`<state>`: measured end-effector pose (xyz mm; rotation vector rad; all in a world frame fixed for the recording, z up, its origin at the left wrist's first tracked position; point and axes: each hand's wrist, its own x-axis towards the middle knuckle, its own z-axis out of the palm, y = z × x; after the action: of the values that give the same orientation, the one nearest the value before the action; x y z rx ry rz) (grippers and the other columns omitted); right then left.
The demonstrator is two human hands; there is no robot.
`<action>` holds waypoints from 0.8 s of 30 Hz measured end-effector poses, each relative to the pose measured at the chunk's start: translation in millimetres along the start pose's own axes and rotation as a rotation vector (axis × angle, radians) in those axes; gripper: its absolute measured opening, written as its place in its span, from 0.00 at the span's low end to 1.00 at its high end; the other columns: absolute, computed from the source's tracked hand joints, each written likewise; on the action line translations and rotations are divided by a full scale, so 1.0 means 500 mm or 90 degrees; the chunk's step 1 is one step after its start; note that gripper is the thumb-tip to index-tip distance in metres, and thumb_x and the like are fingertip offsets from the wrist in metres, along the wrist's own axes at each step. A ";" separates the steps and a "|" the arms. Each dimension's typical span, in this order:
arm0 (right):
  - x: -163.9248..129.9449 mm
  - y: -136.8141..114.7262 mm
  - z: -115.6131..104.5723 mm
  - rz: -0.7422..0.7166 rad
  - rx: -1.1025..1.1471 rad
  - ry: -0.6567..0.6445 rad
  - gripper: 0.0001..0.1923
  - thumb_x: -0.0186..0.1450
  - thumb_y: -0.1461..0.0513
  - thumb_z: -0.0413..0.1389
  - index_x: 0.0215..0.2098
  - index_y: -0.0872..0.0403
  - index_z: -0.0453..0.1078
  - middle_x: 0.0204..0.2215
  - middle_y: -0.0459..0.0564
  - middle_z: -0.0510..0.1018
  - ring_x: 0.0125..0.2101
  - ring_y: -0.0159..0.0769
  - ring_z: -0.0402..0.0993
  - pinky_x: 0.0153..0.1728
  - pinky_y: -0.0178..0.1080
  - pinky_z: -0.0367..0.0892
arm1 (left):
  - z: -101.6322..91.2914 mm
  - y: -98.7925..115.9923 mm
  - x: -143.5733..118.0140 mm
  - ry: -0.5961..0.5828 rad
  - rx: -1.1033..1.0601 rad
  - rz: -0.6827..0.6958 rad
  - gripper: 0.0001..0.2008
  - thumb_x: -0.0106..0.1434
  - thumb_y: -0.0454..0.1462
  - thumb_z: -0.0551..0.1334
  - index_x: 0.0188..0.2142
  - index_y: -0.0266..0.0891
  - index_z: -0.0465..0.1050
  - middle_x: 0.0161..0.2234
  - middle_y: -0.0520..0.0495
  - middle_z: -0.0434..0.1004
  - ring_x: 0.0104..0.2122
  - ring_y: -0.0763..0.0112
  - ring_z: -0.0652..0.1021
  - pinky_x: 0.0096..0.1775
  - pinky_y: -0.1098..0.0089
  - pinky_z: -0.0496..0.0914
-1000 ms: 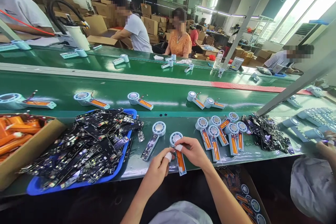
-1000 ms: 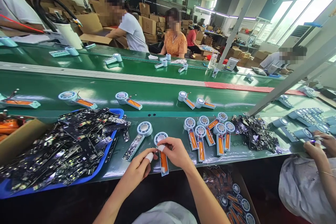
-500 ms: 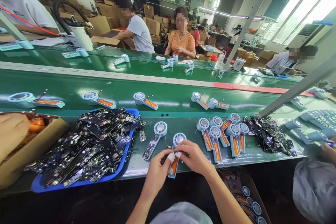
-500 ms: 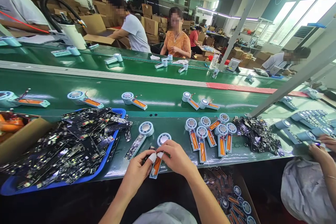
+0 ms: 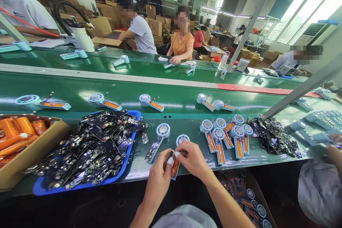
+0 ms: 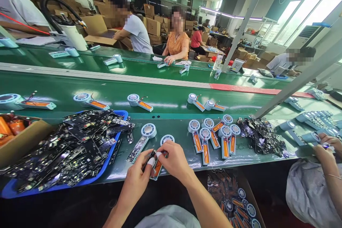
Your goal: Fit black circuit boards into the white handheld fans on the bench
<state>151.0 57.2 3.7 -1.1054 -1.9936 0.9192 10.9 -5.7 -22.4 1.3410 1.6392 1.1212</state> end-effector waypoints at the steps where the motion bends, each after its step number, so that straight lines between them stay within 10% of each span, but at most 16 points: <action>1: -0.001 -0.001 0.000 -0.002 -0.024 0.003 0.09 0.60 0.72 0.56 0.30 0.53 0.75 0.29 0.44 0.74 0.28 0.31 0.67 0.30 0.32 0.60 | -0.001 -0.002 0.001 0.004 0.011 0.010 0.19 0.63 0.41 0.50 0.49 0.39 0.69 0.30 0.46 0.81 0.23 0.64 0.79 0.29 0.65 0.72; 21: -0.012 0.019 0.008 -0.099 -0.090 0.027 0.10 0.63 0.69 0.52 0.35 0.51 0.74 0.34 0.49 0.78 0.35 0.36 0.75 0.37 0.35 0.68 | -0.012 -0.005 0.009 0.000 0.088 0.110 0.19 0.64 0.39 0.50 0.50 0.40 0.73 0.44 0.39 0.83 0.40 0.56 0.83 0.42 0.59 0.77; 24: -0.012 0.021 0.009 -0.089 -0.082 0.023 0.10 0.63 0.69 0.52 0.35 0.51 0.74 0.34 0.49 0.78 0.35 0.36 0.75 0.38 0.35 0.68 | -0.017 -0.002 0.010 -0.037 0.036 0.057 0.19 0.65 0.40 0.50 0.50 0.38 0.72 0.41 0.40 0.83 0.30 0.62 0.82 0.35 0.62 0.76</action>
<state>153.9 55.0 -8.7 -1.0282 -2.0945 0.7028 1.7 -2.1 -20.5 1.4824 1.5931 1.0847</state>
